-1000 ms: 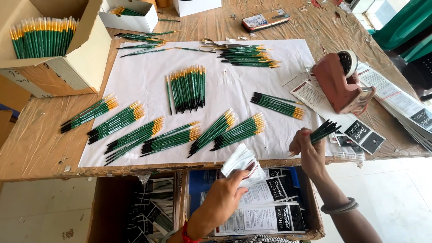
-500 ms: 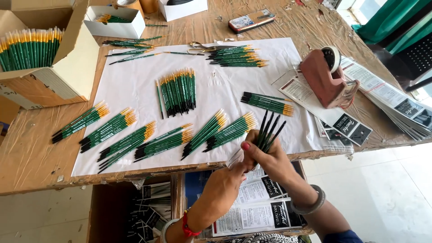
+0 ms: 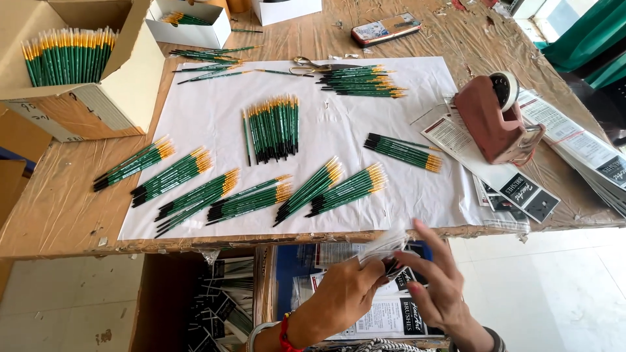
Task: The person organizes brushes on a table and places them into plastic sleeves, then puts the sleeved brushes into a box.
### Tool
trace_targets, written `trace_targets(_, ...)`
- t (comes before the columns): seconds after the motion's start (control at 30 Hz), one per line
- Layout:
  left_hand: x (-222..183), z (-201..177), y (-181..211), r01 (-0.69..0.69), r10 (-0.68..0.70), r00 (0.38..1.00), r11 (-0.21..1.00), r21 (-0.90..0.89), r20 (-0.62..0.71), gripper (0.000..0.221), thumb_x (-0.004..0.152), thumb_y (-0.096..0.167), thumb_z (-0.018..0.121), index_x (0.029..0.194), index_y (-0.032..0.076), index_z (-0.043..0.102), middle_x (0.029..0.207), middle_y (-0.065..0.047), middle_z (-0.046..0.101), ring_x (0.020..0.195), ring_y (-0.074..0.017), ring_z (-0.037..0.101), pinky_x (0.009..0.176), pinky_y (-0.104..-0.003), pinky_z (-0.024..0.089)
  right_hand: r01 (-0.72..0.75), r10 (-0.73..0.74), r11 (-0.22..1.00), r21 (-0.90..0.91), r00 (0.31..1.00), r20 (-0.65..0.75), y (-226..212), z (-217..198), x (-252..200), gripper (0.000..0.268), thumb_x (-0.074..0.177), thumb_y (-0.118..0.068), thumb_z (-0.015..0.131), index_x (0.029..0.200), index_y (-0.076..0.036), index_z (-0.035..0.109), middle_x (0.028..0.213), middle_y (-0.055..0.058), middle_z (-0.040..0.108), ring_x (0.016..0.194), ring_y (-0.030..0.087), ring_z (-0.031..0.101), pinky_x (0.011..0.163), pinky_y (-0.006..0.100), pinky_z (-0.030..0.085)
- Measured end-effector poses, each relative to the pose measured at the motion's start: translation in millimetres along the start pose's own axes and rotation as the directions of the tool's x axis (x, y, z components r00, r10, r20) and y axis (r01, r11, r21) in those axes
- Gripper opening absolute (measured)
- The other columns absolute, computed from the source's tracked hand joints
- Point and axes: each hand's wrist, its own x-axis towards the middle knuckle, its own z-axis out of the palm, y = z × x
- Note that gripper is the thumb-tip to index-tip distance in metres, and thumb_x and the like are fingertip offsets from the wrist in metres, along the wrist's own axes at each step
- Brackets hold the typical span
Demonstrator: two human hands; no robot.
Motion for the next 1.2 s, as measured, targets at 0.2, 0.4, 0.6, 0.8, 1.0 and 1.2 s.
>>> trace_targets(0.2,8.3,-4.4,10.7,-0.006,0.006,0.997,1.0,0.005,0.077,0.012,0.095,0.004,0.072,0.096,-0.001,0.061,0.071,-0.021,0.065,0.065,-0.0355,0.07,0.053,-0.044,0.052,0.062,-0.099,0.991,-0.116,0.932,-0.348,17.1,-4.6,-33.4,0.055,0.1,-0.049,0.05,0.117,0.002,0.061,0.145,0.024,0.045,0.145,0.041,0.041,0.125,0.057,0.033)
trace_targets(0.4,10.6,-12.2,13.2,-0.088,0.088,0.996,0.995,-0.047,0.002,0.012,0.095,0.002,0.07,0.097,0.001,0.058,0.076,-0.016,0.069,0.067,-0.0338,0.071,0.055,-0.042,0.054,0.231,-0.062,0.961,0.153,0.716,-0.695,31.7,6.3,-43.8,0.052,0.096,-0.046,0.063,0.12,-0.003,0.05,0.137,0.017,0.05,0.134,0.036,0.053,0.121,0.057,0.042)
trace_targets(0.6,0.4,-1.0,3.1,-0.262,0.249,0.958,0.962,-0.073,-0.143,0.02,0.093,0.007,0.078,0.094,0.005,0.058,0.075,-0.013,0.068,0.066,-0.0308,0.071,0.056,-0.041,0.052,-0.653,0.596,0.707,0.271,0.757,0.27,46.4,11.5,-93.1,0.051,0.071,-0.014,0.085,0.117,0.0,0.068,0.114,0.016,0.068,0.101,0.022,0.071,0.085,0.034,0.058)
trace_targets(0.8,-14.4,-1.6,-18.8,-0.076,0.099,0.984,0.985,-0.154,0.15,0.03,0.092,0.011,0.078,0.111,0.0,0.058,0.089,-0.017,0.069,0.078,-0.0318,0.074,0.064,-0.041,0.06,-0.808,0.641,0.467,0.359,0.589,0.492,102.8,22.3,-153.4,0.036,0.082,-0.004,0.085,0.115,0.002,0.072,0.107,0.02,0.078,0.097,0.023,0.076,0.086,0.038,0.06)
trace_targets(1.0,-29.8,-23.4,-6.0,-0.143,0.176,0.974,0.966,-0.215,0.144,0.05,0.09,-0.001,0.074,0.137,0.004,0.058,0.125,-0.024,0.069,0.108,-0.039,0.073,0.088,-0.042,0.061,-0.887,0.644,0.398,0.234,0.452,0.617,66.6,-2.2,-83.7,0.053,0.08,-0.013,0.075,0.132,-0.011,0.063,0.126,0.009,0.071,0.115,0.018,0.068,0.098,0.036,0.052)
trace_targets(1.2,-54.8,-38.6,-19.5,-0.05,0.066,0.983,0.994,-0.099,0.17,0.065,0.083,-0.014,0.064,0.144,0.01,0.056,0.129,-0.025,0.07,0.108,-0.0348,0.075,0.088,-0.039,0.063,-0.719,0.669,0.681,-0.137,0.537,0.513,66.2,-31.3,-64.8,0.024,0.088,-0.017,0.071,0.103,0.001,0.076,0.089,0.014,0.079,0.083,0.03,0.075,0.077,0.034,0.059)
